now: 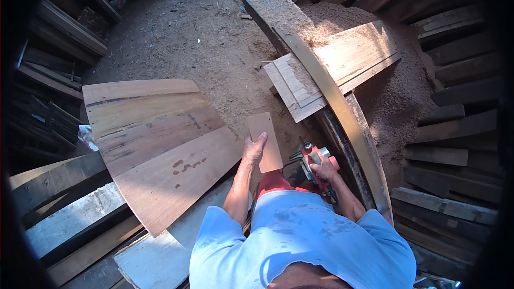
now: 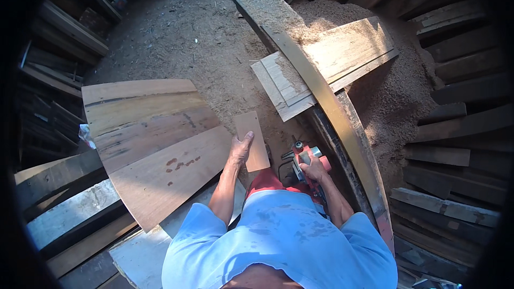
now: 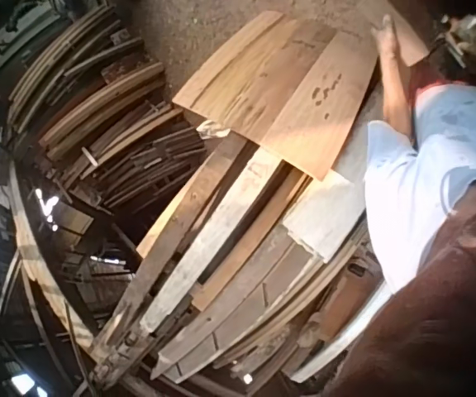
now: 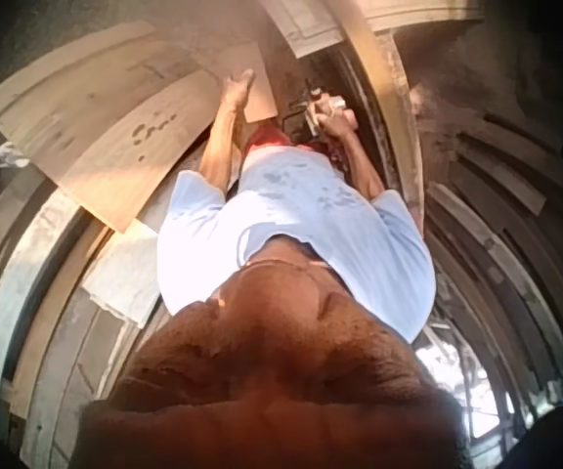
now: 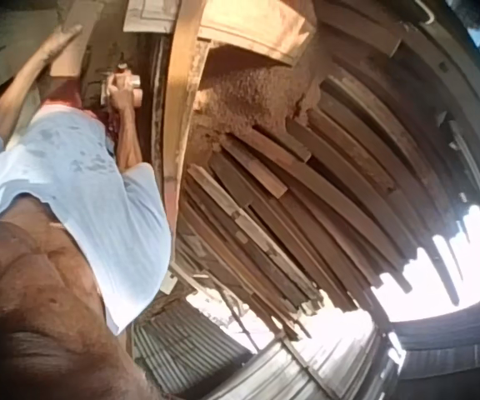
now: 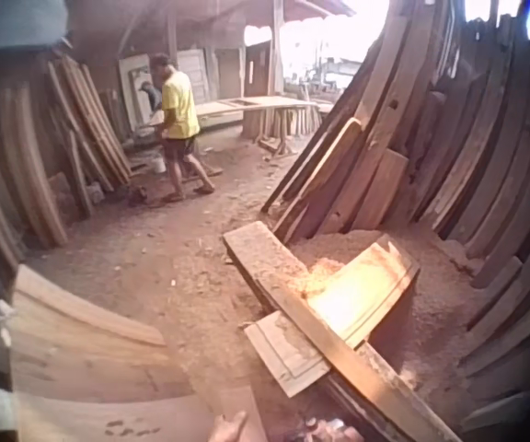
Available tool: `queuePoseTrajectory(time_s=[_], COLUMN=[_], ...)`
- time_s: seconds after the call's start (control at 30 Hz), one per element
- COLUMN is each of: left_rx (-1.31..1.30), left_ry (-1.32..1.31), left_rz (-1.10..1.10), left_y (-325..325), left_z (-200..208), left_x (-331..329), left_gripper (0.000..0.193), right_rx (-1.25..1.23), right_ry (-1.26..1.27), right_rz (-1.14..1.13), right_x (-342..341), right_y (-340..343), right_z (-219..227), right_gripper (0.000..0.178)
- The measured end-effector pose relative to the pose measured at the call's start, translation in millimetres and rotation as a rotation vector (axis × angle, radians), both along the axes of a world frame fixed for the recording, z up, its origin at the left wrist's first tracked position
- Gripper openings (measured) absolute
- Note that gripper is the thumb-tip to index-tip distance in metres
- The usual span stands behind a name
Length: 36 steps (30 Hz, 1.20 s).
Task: The person sands a piece of wood using a power sander, moving it back and forth along the surface. They pick up and handle different wood planks, placing them on a worktable to continue the sanding process.
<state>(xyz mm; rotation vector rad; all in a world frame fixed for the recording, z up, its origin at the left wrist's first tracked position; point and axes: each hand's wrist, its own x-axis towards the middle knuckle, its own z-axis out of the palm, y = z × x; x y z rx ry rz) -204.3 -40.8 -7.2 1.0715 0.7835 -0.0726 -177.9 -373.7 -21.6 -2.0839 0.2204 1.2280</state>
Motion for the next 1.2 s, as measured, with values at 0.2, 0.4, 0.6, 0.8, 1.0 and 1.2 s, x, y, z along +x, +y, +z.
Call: queuePoseTrajectory(time_s=[0.2, 0.4, 0.6, 0.8, 1.0, 1.2], left_rx=[-0.022, 0.205, 0.994, 1.594, 1.502, 1.482], left_ry=[-0.205, -0.310, 0.001, 0.845, 1.582, 1.760], left_rz=[0.443, 0.693, 0.699, 0.720, 0.691, 0.801], left_y=[31, 69, 115, 131, 174, 259], left_z=[4, 72, 200, 368, 473, 395], left_x=[-67, -143, -263, -429, -567, -629], left_gripper=[0.055, 0.043, 0.061, 0.071, 0.070, 0.065], right_rx=[0.025, 0.135, 0.219, 0.230, 0.043, 0.250], right_ry=[-0.200, -0.081, -0.019, -0.008, 0.058, 0.141], right_rz=[0.177, 0.327, 0.491, 0.653, 0.793, 0.470], right_x=[21, 30, 43, 68, 40, 29], right_y=[13, 46, 41, 34, 54, 41], right_z=[-18, -10, -58, -126, -81, -71], right_gripper=[0.057, 0.040, 0.028, 0.033, 0.037, 0.035])
